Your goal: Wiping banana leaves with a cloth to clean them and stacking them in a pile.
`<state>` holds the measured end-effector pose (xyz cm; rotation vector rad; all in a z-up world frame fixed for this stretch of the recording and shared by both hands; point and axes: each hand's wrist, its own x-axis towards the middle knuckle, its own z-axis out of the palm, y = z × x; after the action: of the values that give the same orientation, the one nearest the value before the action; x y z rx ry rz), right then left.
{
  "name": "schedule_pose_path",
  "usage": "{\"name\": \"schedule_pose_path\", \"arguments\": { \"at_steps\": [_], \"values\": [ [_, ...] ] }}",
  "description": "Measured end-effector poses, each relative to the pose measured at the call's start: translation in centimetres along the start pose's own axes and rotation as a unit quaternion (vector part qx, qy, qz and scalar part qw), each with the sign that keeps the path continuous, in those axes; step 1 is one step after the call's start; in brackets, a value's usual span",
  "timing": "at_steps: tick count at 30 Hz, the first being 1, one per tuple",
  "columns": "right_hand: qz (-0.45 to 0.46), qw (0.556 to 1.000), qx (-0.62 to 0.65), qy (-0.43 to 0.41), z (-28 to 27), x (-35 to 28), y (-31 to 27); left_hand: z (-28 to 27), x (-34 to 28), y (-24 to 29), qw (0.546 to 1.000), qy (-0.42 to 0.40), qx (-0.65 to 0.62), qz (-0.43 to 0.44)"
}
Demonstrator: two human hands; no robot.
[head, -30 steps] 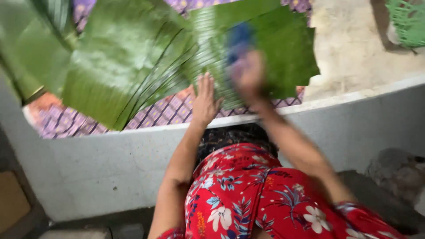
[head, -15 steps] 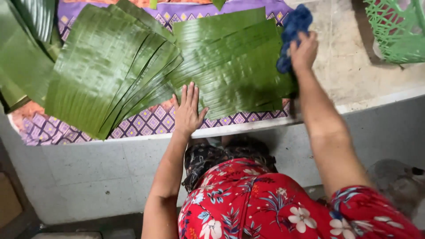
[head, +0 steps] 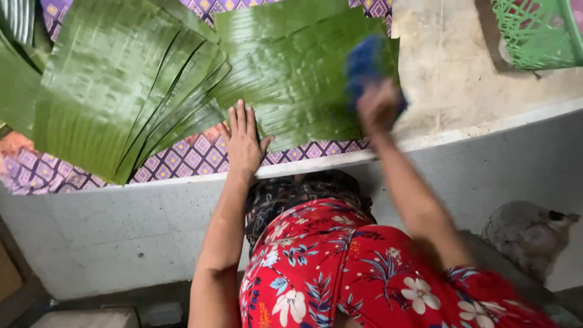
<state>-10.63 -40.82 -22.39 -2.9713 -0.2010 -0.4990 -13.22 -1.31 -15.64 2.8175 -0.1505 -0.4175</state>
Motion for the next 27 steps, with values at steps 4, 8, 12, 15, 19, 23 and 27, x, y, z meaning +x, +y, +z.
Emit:
{"name": "schedule_pose_path", "arguments": {
  "at_steps": [4,8,12,15,19,23,27],
  "values": [
    [0.114,0.992,0.026,0.051,3.8,5.0,7.9,-2.1,0.7,-0.2,1.000,-0.004,0.004,-0.005],
    [0.113,0.964,0.239,-0.043,-0.1,7.4,-1.2,-3.0,1.8,-0.6,0.982,0.134,-0.123,-0.047],
    [0.025,0.936,0.333,-0.109,-5.0,8.2,-7.7,-2.3,5.0,5.8,0.920,0.358,-0.157,0.013],
    [0.024,0.979,0.189,-0.073,-2.5,6.7,-6.8,2.5,5.5,10.0,0.941,0.313,-0.067,0.112],
    [-0.044,0.990,0.087,-0.100,-0.8,5.8,-6.7,7.9,7.2,7.1,0.943,0.280,-0.085,0.160],
    [-0.038,0.991,0.072,-0.109,-0.8,5.2,-6.4,9.8,6.4,-1.2,0.933,0.323,-0.013,0.155],
    [-0.010,0.990,0.095,-0.102,0.3,5.0,-5.6,1.0,3.0,-5.9,0.960,0.279,-0.001,0.008]
  ]
}}
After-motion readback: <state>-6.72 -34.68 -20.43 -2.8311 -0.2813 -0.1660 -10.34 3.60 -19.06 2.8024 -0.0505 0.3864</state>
